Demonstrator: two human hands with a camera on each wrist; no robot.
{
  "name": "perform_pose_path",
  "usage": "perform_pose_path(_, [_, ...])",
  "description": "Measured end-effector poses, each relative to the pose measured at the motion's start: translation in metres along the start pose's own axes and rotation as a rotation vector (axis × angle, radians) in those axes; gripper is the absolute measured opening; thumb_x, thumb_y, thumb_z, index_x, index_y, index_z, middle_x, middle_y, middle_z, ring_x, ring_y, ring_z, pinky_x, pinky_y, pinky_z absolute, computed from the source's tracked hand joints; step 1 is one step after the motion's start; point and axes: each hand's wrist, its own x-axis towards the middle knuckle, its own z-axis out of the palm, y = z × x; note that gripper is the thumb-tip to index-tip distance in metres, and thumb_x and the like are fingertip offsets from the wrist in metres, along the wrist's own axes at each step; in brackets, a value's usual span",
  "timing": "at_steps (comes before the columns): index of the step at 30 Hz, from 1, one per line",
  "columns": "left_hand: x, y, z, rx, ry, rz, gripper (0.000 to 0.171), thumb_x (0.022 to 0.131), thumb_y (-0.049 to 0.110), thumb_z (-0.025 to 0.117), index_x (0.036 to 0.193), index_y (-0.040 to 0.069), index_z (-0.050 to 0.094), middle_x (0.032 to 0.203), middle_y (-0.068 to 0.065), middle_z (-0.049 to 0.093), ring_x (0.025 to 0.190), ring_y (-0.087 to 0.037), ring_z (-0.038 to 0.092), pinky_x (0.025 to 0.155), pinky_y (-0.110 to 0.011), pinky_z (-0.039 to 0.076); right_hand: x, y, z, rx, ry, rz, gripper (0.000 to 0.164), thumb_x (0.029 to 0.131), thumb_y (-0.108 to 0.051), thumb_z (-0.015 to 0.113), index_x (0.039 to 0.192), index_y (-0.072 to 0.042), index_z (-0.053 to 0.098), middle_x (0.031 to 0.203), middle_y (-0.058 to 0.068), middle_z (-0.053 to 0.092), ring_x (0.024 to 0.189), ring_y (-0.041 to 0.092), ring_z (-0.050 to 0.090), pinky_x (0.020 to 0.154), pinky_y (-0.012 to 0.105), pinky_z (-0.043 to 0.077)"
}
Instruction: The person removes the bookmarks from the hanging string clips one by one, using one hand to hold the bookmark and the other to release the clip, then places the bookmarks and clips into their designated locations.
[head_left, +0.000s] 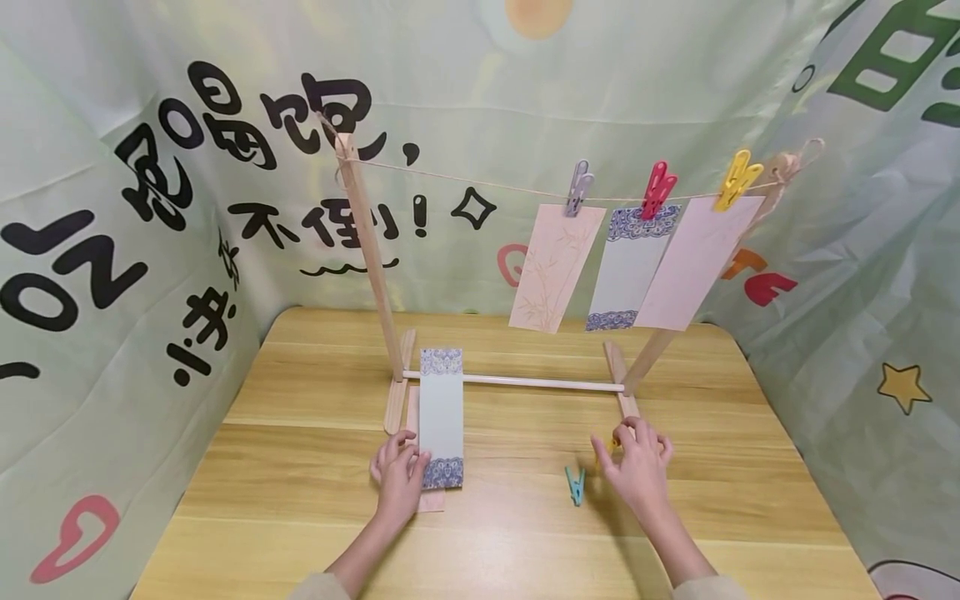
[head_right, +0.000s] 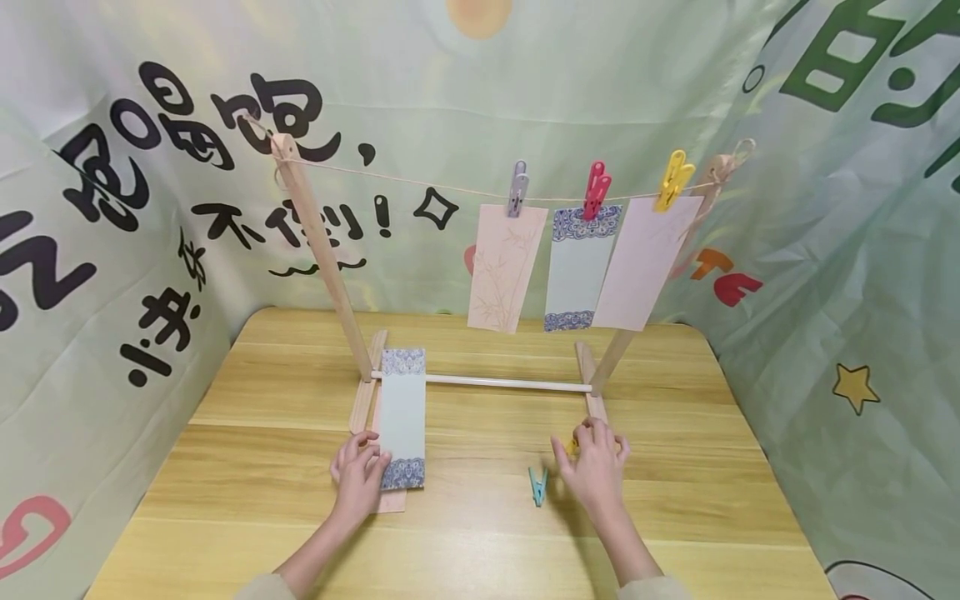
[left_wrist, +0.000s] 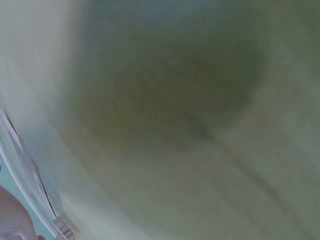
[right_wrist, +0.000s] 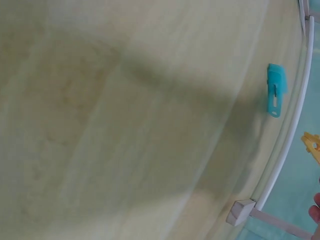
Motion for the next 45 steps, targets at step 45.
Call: perform_pose_path(45, [-0.017, -0.013, -0.003, 0.153, -0.092, -0.055, 0.021, 0.077, 0.006, 0.067, 0.061, 0.009, 0.054, 0.110, -0.014, 0.051, 0.107, -0.035, 0.035, 0.088, -0.055, 0.011, -0.025, 0.012, 0.008, -0.090, -0.181, 0.114, 0.031, 0.078, -0.035, 0.065, 0.072, -0.006, 0.055, 0.103, 0.016, 0.054, 0.101, 0.035, 0.046, 0.088, 0.055, 0.019])
